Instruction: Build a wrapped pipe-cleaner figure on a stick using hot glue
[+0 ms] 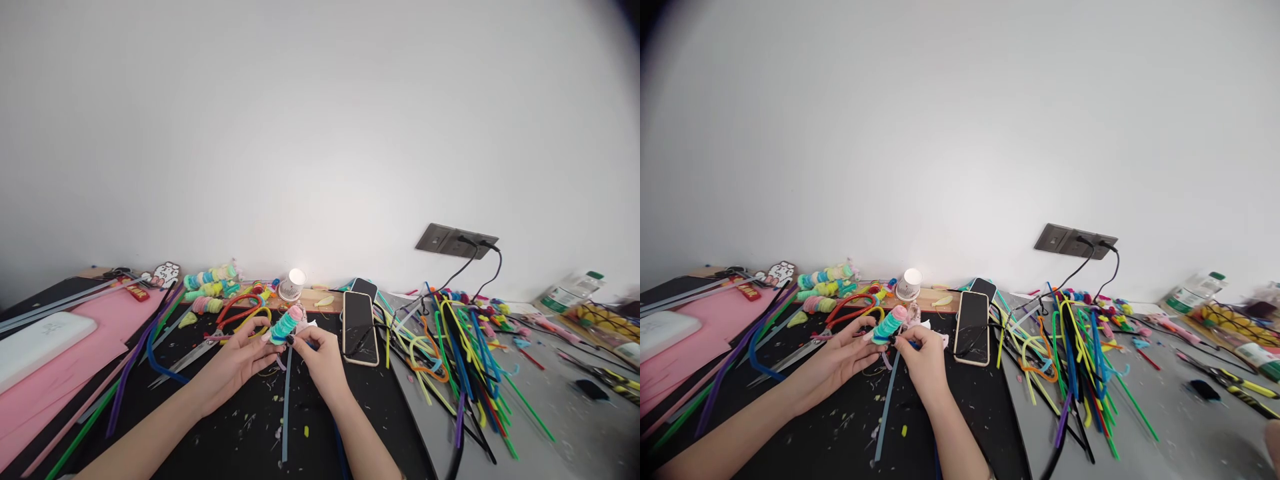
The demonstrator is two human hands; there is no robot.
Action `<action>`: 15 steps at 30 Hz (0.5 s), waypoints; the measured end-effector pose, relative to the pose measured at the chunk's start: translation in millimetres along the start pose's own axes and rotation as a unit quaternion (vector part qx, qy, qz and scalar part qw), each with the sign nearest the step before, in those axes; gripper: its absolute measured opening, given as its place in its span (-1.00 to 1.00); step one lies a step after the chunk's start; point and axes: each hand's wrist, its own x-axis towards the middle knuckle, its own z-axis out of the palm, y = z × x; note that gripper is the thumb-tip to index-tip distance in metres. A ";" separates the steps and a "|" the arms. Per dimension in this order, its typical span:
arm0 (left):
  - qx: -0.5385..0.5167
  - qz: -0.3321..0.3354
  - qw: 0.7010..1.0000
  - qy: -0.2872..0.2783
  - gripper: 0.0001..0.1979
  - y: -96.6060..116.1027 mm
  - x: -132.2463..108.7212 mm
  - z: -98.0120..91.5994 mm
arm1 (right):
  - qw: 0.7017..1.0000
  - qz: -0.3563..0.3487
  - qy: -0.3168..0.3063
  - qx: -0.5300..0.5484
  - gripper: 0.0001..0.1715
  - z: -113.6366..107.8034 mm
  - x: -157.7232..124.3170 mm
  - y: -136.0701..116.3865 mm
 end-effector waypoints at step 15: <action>-0.002 0.037 0.999 0.020 -0.61 -6.8 6.4 -4.2 | 0.997 -0.017 0.024 -0.066 -0.69 7.1 -5.8 -6.8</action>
